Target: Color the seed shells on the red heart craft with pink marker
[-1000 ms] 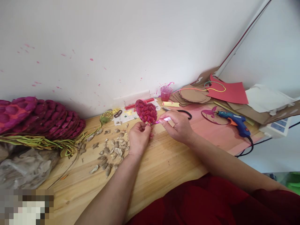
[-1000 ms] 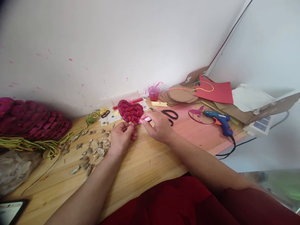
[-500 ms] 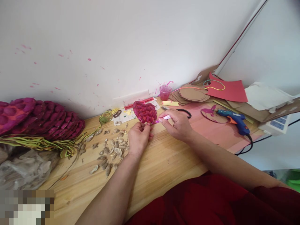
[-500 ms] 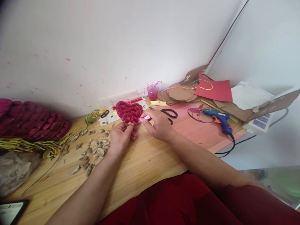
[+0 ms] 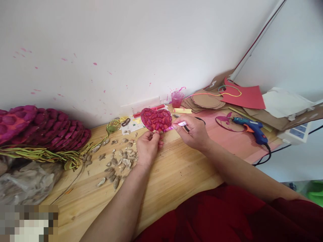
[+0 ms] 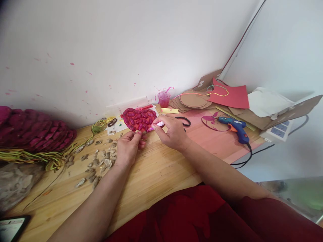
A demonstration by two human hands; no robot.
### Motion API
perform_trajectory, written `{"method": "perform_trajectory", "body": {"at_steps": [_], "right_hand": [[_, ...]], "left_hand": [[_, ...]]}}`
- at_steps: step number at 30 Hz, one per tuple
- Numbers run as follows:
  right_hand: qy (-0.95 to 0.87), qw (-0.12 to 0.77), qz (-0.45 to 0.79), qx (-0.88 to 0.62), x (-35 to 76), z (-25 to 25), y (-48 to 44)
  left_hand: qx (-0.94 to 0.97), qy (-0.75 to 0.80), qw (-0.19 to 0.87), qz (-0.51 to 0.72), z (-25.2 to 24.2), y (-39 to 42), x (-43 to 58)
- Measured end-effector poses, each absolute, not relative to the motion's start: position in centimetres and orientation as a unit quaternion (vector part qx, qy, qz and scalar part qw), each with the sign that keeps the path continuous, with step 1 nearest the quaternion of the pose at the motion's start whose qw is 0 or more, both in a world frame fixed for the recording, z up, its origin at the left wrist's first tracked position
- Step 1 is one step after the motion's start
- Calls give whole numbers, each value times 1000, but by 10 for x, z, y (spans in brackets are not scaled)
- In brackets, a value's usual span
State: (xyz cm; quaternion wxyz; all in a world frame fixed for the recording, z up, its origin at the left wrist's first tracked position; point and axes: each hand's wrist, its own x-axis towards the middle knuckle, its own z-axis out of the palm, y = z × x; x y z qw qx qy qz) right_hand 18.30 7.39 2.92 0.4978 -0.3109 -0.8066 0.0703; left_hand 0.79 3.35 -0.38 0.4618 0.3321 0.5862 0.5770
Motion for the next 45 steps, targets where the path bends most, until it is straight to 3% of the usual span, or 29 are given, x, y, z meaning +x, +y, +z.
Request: {"method": "perform_trajectory", "body": {"at_steps": [14, 30, 38, 45], "right_hand": [[-796, 520, 48, -307, 183, 36, 69], [-805, 509, 86, -293, 184, 36, 71], [-802, 514, 27, -304, 186, 37, 72], [-811, 513, 70, -272, 183, 37, 70]], "left_hand": [[296, 540, 464, 636, -8, 37, 7], [332, 557, 435, 625, -9, 35, 9], [313, 548, 440, 639, -10, 36, 8], [277, 531, 446, 665, -9, 37, 7]]}}
